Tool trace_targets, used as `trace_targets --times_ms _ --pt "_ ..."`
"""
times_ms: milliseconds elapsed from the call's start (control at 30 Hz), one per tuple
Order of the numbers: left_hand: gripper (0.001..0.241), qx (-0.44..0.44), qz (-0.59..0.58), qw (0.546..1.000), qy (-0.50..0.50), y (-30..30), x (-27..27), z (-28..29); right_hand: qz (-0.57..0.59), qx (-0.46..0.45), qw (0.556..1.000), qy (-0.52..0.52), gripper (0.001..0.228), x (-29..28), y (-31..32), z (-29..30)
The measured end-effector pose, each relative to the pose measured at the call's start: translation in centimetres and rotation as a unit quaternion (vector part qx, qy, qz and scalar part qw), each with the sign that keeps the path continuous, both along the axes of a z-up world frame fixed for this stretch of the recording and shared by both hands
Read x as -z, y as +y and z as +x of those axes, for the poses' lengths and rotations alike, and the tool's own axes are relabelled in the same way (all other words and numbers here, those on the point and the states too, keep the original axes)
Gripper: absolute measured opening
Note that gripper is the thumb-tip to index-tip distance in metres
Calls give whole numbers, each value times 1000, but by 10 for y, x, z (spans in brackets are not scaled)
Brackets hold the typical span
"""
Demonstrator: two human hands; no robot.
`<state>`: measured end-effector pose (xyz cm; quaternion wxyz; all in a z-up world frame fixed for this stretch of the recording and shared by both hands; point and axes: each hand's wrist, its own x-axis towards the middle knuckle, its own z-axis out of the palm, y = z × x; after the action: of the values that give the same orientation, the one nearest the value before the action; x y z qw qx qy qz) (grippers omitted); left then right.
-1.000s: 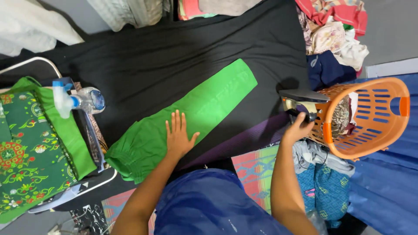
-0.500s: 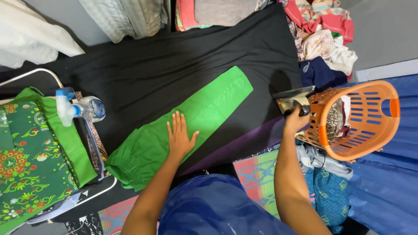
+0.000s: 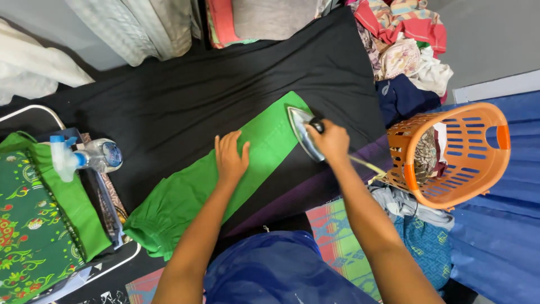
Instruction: The person irons a green pair of shorts on a black ironing board using a steam iron. They repeatedly smooth the fabric, fold the garment, and press the seams to remove wrinkles.
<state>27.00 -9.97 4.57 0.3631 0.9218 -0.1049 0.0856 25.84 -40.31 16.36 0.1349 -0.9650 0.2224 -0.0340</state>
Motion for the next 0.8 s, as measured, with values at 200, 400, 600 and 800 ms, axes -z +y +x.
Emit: trace_targets --times_ms 200,400,600,800 --pt "43 4 10 998 61 -33 -13 31 -18 -31 992 120 49 21 10 33" --pt "42 -6 58 994 93 -70 11 46 14 -9 986 165 52 30 -10 77" --pt "44 -6 73 994 86 -124 -21 79 95 5 994 51 43 16 -58 67" --pt "54 -21 96 991 92 -172 -10 104 205 91 946 -234 27 16 -127 22"
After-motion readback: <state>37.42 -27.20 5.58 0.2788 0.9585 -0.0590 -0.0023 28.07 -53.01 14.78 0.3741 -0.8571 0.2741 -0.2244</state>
